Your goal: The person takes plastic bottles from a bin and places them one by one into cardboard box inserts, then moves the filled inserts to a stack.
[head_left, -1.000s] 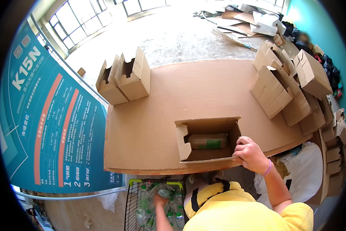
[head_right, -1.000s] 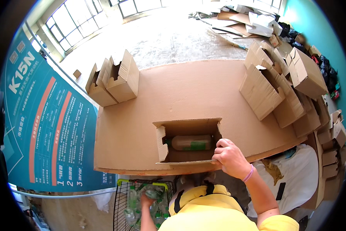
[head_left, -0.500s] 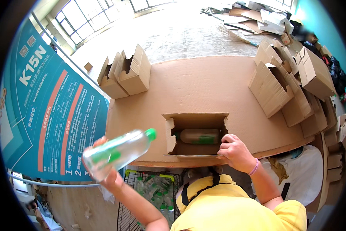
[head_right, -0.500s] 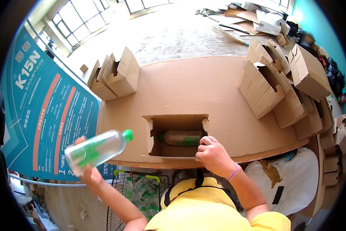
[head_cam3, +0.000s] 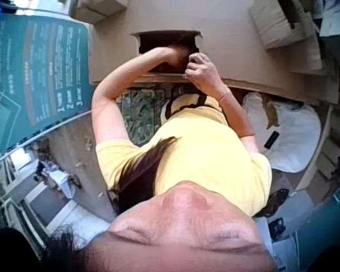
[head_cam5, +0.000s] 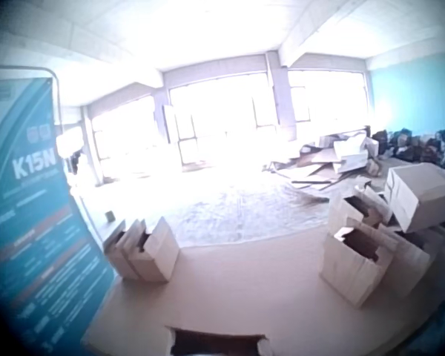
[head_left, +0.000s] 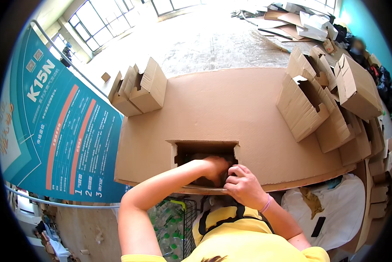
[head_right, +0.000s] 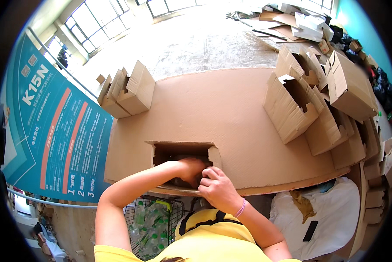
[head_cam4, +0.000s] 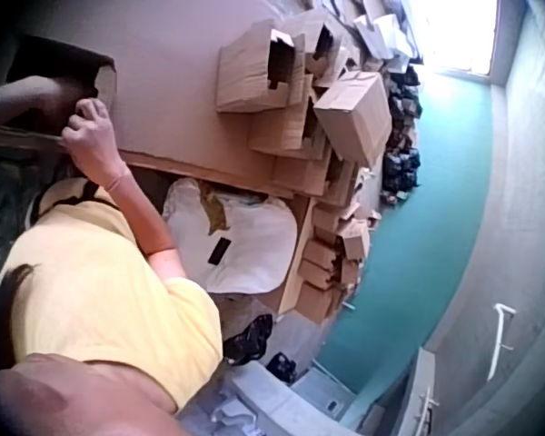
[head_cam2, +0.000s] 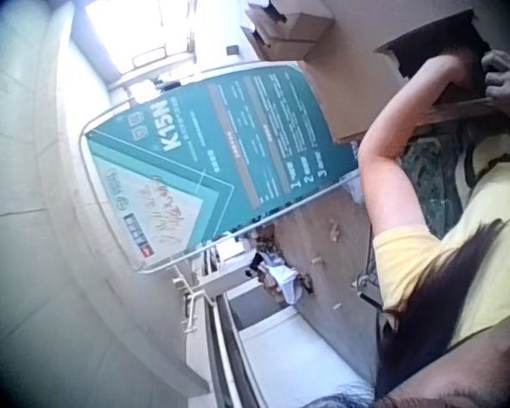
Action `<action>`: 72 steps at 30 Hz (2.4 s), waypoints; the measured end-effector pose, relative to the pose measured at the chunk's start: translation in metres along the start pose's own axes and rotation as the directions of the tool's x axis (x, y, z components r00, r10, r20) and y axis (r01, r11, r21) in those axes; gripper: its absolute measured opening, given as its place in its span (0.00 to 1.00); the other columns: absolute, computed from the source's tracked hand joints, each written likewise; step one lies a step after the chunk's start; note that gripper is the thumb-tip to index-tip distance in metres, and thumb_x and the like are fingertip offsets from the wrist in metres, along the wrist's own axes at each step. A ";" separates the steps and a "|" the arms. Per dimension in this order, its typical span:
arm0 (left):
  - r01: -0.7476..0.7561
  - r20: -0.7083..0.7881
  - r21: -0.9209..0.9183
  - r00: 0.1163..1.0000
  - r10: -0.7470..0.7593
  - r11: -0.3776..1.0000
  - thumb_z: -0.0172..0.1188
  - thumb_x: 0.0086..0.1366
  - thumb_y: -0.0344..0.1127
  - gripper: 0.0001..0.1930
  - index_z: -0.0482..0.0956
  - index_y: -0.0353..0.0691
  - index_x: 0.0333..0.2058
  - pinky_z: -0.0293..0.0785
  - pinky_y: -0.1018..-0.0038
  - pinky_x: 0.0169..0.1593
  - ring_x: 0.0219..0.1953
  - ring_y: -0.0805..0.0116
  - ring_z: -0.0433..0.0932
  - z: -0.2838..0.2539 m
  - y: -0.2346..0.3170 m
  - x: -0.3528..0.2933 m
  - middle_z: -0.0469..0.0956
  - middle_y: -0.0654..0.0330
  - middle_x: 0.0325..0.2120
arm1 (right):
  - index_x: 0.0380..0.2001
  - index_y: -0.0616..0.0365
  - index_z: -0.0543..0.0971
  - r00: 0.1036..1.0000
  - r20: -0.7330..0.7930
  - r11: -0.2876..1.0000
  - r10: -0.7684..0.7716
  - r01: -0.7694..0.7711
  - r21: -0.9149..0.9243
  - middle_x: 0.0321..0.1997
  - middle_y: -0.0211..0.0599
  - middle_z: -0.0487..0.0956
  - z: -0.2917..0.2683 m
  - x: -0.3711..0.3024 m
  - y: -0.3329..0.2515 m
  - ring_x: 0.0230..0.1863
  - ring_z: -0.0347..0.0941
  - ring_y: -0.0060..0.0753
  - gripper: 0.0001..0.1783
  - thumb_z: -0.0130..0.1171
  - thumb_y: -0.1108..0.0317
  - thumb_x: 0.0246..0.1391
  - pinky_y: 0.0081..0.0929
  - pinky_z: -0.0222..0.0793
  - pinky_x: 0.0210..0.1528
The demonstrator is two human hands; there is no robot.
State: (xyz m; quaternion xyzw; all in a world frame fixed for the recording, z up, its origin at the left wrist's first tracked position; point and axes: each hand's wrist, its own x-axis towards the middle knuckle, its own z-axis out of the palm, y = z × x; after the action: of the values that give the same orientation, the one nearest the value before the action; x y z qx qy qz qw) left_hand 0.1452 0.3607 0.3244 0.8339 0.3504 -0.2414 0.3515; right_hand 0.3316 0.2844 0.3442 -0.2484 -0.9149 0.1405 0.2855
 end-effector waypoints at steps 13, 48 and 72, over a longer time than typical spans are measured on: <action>-0.041 -0.370 -0.219 0.928 -0.044 0.975 0.52 0.65 0.51 0.16 0.82 0.53 0.42 0.75 0.68 0.48 0.45 0.58 0.80 0.134 -0.053 0.125 0.81 0.56 0.45 | 0.24 0.55 0.81 0.995 0.088 0.994 -0.051 0.042 0.101 0.32 0.27 0.79 -0.006 0.001 0.009 0.51 0.70 0.38 0.06 0.67 0.67 0.45 0.42 0.63 0.62; -0.015 -0.942 -0.310 -0.133 -0.309 0.951 0.67 0.58 0.36 0.27 0.73 0.36 0.56 0.73 0.65 0.54 0.50 0.57 0.79 0.073 -0.039 -0.117 0.79 0.49 0.48 | 0.64 0.60 0.64 0.640 -0.434 0.773 0.634 -0.534 0.342 0.64 0.49 0.70 0.069 -0.002 -0.002 0.65 0.68 0.43 0.36 0.64 0.72 0.52 0.32 0.61 0.66; 0.306 -0.917 -0.060 0.358 -0.173 0.950 0.56 0.57 0.70 0.40 0.68 0.56 0.64 0.51 0.44 0.64 0.58 0.42 0.61 0.091 -0.032 -0.113 0.64 0.40 0.54 | 0.53 0.64 0.75 0.521 0.029 0.366 0.853 -0.638 0.677 0.31 0.40 0.81 0.071 -0.022 0.025 0.24 0.78 0.32 0.30 0.50 0.46 0.65 0.30 0.73 0.27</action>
State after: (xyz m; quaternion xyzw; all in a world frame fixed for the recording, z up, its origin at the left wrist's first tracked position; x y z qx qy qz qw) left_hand 0.0343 0.2611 0.3261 0.7878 0.5872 0.1857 0.0115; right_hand 0.3150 0.2855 0.2672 -0.5533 -0.5334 0.5000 0.3991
